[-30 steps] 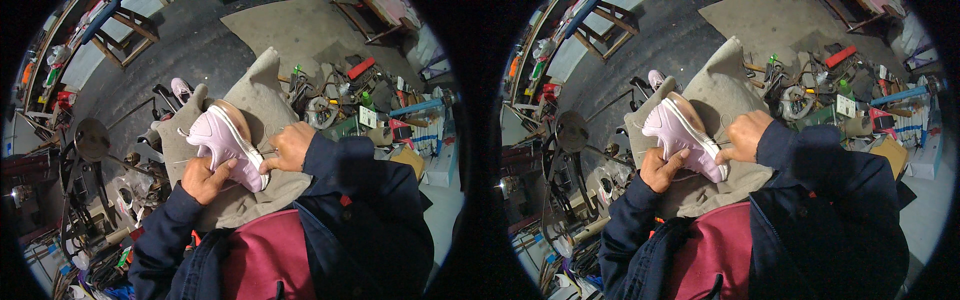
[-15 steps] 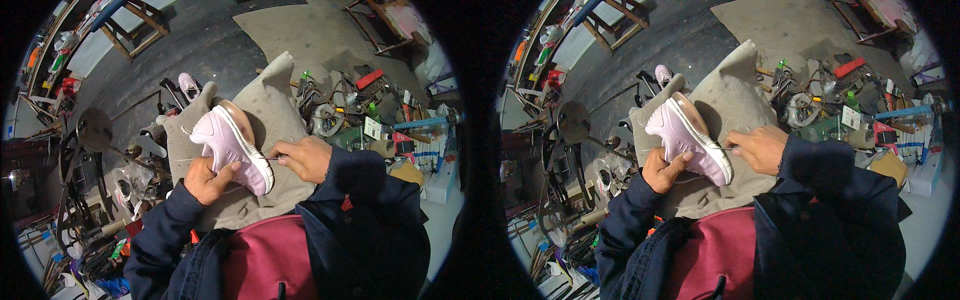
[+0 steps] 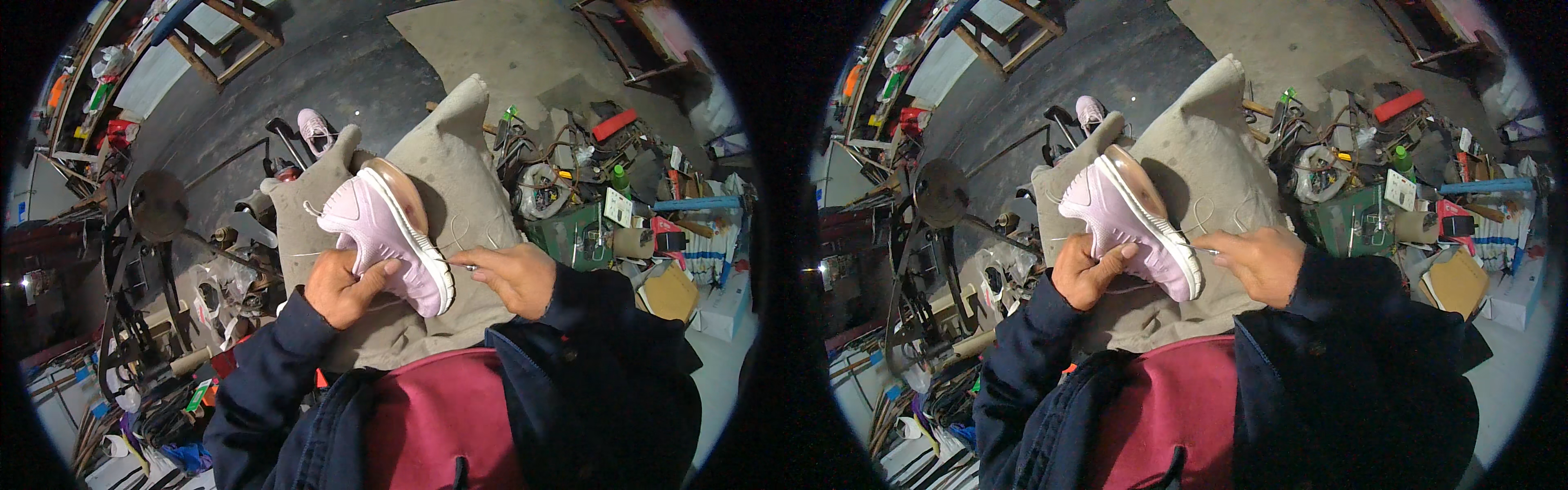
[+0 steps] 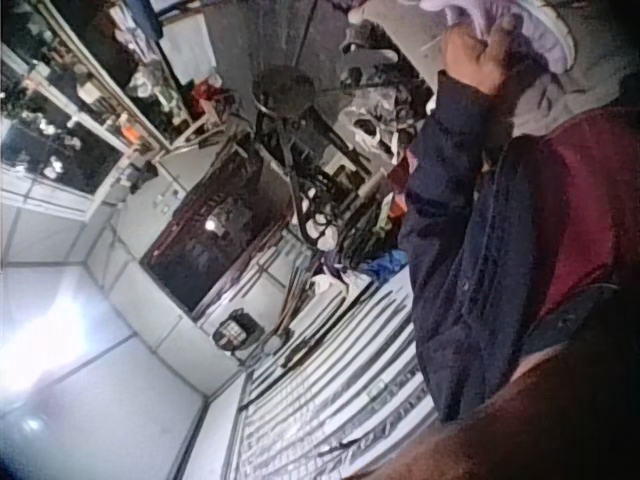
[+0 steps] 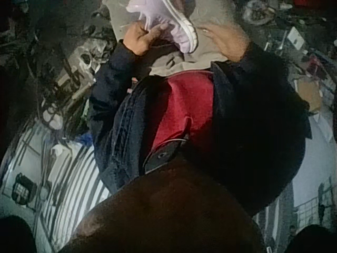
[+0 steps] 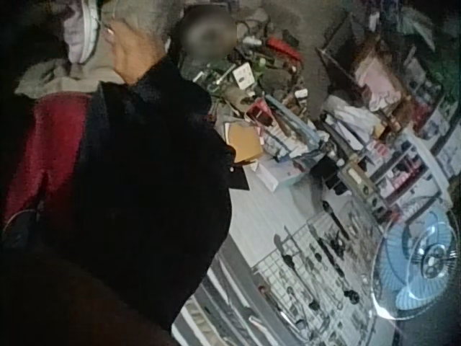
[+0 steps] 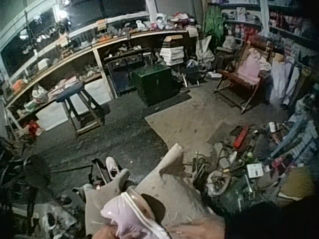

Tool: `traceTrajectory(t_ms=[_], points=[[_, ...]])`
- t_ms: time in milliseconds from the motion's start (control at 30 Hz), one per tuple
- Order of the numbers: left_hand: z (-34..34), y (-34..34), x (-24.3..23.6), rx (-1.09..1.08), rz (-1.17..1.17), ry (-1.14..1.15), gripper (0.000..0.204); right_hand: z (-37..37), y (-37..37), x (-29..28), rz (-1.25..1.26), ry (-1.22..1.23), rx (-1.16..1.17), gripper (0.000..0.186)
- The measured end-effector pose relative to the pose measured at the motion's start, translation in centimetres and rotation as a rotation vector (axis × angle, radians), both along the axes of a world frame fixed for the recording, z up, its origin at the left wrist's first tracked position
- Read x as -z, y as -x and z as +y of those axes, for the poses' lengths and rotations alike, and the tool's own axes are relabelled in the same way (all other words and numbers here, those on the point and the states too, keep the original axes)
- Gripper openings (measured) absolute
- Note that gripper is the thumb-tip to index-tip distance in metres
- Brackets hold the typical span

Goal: The person hand-sews a pink sneaker mounted on a shoe last using a curved awl and white thread. They repeatedly pierce the shoe's upper near the sole, pull the thread through, and tighten the stitches while rotating the shoe to access different sections.

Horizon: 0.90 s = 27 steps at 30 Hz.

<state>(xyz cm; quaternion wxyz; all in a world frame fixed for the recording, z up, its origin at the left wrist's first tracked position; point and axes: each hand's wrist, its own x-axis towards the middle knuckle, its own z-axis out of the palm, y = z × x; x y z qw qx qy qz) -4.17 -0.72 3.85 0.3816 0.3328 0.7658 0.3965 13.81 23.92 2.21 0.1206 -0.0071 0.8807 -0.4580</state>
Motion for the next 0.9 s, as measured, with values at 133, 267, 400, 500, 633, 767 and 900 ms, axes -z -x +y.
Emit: traceTrajectory(t_ms=[133,267,400,500,633,767,900], points=[[-0.2,-0.1,0.5,0.016,-0.019,-0.030,0.032,0.0,-0.3,-0.5,-0.026,0.155,0.064,0.035],[-0.3,-0.1,0.7,0.024,-0.005,-0.055,0.032,1.0,0.6,-1.6,-0.226,0.145,0.012,0.035],[-0.3,-0.2,0.5,0.018,-0.040,-0.073,0.033,2.3,2.8,-1.4,-0.089,0.119,-0.154,0.035],[-0.3,-0.2,0.4,0.041,-0.013,-0.006,0.034,3.1,4.3,-1.3,-0.095,0.136,-0.239,0.035],[-0.4,-0.1,0.4,0.048,0.009,-0.042,0.033,3.9,6.1,-1.7,-0.239,0.203,-0.271,0.033],[-0.4,0.0,0.2,0.044,-0.034,-0.017,0.032,4.3,7.6,-2.2,-0.355,0.136,-0.465,0.030],[-0.2,0.0,0.0,0.040,-0.077,-0.057,0.032,3.8,7.9,-2.5,-0.456,0.097,-0.605,0.028]])
